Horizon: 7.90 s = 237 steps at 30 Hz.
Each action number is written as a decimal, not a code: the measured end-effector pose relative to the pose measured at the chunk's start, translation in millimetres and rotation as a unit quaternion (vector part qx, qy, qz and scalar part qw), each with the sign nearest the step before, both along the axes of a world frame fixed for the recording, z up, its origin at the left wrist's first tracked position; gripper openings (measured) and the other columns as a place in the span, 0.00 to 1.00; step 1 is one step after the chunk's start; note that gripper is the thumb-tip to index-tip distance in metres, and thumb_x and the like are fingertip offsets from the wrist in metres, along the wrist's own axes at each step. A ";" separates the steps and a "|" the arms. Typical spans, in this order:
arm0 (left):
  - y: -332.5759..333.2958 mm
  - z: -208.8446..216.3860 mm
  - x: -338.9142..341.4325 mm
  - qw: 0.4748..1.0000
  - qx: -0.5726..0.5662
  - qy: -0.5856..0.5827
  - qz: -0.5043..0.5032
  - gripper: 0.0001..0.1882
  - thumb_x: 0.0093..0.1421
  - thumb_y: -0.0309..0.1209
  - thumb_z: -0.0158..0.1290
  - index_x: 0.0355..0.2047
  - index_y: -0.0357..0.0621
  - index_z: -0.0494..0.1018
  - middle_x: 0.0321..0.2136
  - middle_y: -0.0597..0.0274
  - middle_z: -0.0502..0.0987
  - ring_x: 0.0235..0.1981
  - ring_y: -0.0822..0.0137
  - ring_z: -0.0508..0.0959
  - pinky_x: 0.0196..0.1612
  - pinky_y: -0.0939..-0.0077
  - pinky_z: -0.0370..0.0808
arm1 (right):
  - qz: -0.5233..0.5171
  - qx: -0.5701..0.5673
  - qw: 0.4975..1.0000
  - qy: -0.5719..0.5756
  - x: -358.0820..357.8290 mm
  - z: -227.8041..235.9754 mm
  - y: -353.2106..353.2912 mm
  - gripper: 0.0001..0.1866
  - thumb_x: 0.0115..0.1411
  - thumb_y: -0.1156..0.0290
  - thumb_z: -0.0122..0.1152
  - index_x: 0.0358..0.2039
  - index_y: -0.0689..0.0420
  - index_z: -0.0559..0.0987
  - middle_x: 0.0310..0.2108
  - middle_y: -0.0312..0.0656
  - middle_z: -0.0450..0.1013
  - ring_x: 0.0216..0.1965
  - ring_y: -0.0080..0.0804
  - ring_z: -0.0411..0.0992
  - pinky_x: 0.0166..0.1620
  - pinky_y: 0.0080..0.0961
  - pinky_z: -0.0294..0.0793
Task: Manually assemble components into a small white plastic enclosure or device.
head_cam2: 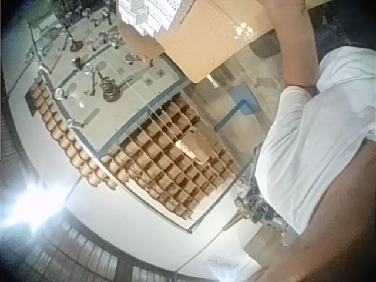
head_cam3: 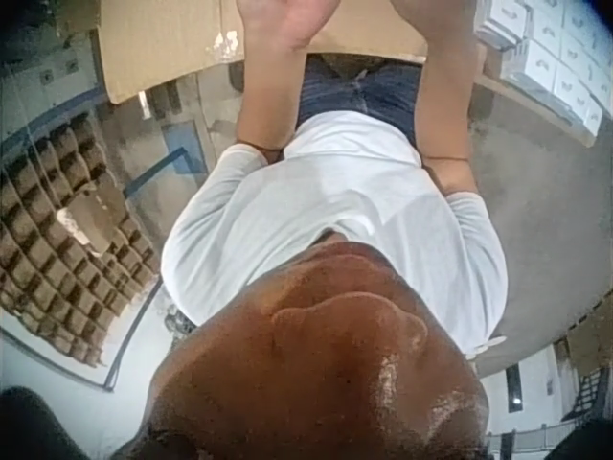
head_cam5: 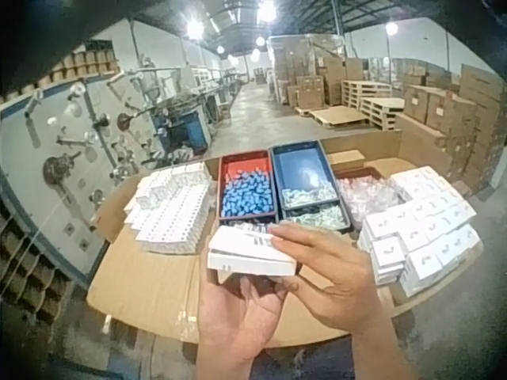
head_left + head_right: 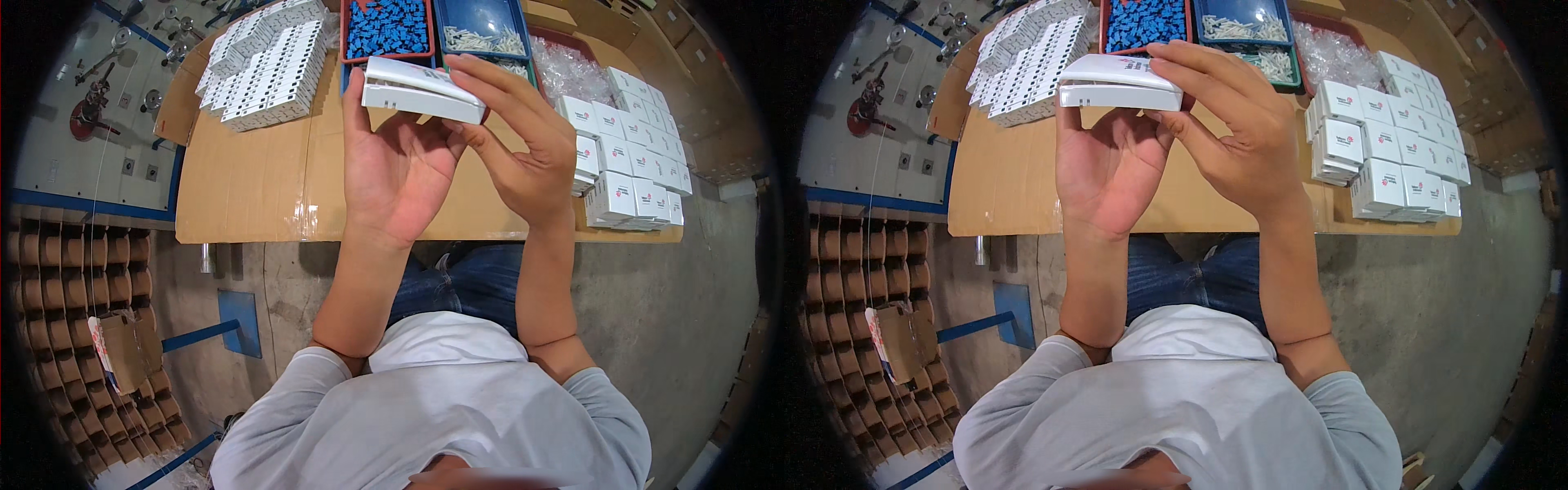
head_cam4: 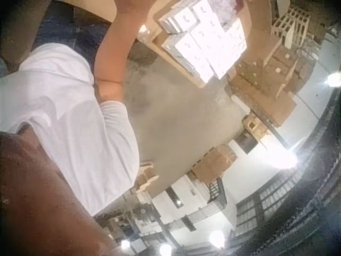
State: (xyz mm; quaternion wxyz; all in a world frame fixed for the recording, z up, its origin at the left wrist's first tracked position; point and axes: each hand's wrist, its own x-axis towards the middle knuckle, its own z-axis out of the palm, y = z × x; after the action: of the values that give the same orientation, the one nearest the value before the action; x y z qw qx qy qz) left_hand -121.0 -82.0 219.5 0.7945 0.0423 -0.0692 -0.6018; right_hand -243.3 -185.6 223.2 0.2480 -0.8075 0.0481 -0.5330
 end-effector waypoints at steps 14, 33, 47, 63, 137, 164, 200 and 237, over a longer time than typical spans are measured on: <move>0.8 2.2 1.5 1.000 0.005 0.014 -0.007 0.34 0.65 0.59 0.53 0.54 0.41 0.69 0.47 0.56 0.74 0.48 0.59 0.75 0.54 0.62 0.73 | -0.034 -0.053 0.998 0.013 0.0 -3.1 -4.0 0.19 0.51 0.74 0.73 0.46 0.56 0.85 0.49 0.37 0.82 0.49 0.32 0.79 0.51 0.28 0.71; -20.1 -23.6 -6.6 0.732 0.001 -0.561 0.387 0.56 0.44 0.30 0.69 0.71 0.36 0.51 0.59 0.54 0.66 0.62 0.60 0.68 0.65 0.59 0.66 | 0.212 0.245 0.946 -0.002 -12.5 -5.3 -1.0 0.28 0.68 0.63 0.60 0.65 0.59 0.70 0.66 0.44 0.68 0.66 0.37 0.65 0.66 0.38 0.64; -20.7 -23.4 6.1 0.742 -0.039 -0.599 0.299 0.61 0.41 0.34 0.78 0.71 0.38 0.52 0.65 0.54 0.63 0.68 0.57 0.64 0.70 0.54 0.62 | 0.206 0.208 0.956 0.002 -14.4 -0.7 -5.0 0.33 0.60 0.62 0.70 0.63 0.59 0.74 0.65 0.49 0.69 0.65 0.42 0.68 0.65 0.37 0.68; -8.6 -24.8 -3.0 0.796 -0.040 -0.546 0.260 0.58 0.42 0.31 0.75 0.70 0.36 0.53 0.64 0.54 0.62 0.69 0.57 0.62 0.70 0.54 0.60 | 0.140 0.050 0.989 0.006 -11.3 4.8 13.4 0.38 0.71 0.48 0.49 0.64 0.73 0.67 0.65 0.66 0.63 0.64 0.57 0.68 0.64 0.40 0.67; -12.7 -29.4 -19.0 0.967 0.190 -0.170 0.020 0.26 0.73 0.55 0.39 0.56 0.51 0.70 0.50 0.63 0.75 0.51 0.66 0.75 0.56 0.63 0.73 | 0.013 0.011 0.988 0.150 3.8 -45.9 -18.2 0.20 0.68 0.59 0.60 0.50 0.62 0.81 0.48 0.52 0.80 0.43 0.49 0.81 0.45 0.35 0.80; -4.9 -39.6 -23.7 0.926 0.196 -0.310 0.089 0.47 0.63 0.75 0.30 0.59 0.45 0.66 0.46 0.57 0.77 0.47 0.62 0.80 0.47 0.64 0.82 | 0.113 0.061 0.965 0.227 -20.5 -29.9 -25.1 0.39 0.50 0.55 0.77 0.62 0.54 0.76 0.61 0.43 0.72 0.62 0.41 0.69 0.65 0.35 0.66; -0.1 -39.2 -37.8 0.924 0.153 -0.325 0.128 0.36 0.70 0.66 0.32 0.50 0.47 0.71 0.44 0.62 0.77 0.46 0.67 0.77 0.51 0.66 0.75 | 0.114 0.239 0.958 0.111 -6.9 -51.8 -1.5 0.20 0.67 0.55 0.63 0.48 0.58 0.85 0.40 0.45 0.81 0.38 0.29 0.78 0.38 0.23 0.76; 5.8 -73.0 -1.8 0.656 0.073 -0.729 0.180 0.67 0.47 0.14 0.60 0.74 0.48 0.22 0.74 0.42 0.33 0.76 0.43 0.37 0.74 0.54 0.51 | 0.193 0.324 0.923 0.076 -19.6 -44.7 6.4 0.38 0.57 0.62 0.75 0.67 0.53 0.70 0.65 0.43 0.66 0.65 0.35 0.64 0.65 0.38 0.67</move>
State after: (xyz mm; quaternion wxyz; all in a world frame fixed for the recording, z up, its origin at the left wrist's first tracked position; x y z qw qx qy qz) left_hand -122.9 -76.2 146.6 0.5760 0.5367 -0.5737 -0.2260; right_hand -263.0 -179.2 178.5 0.5895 -0.7148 0.0802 -0.3676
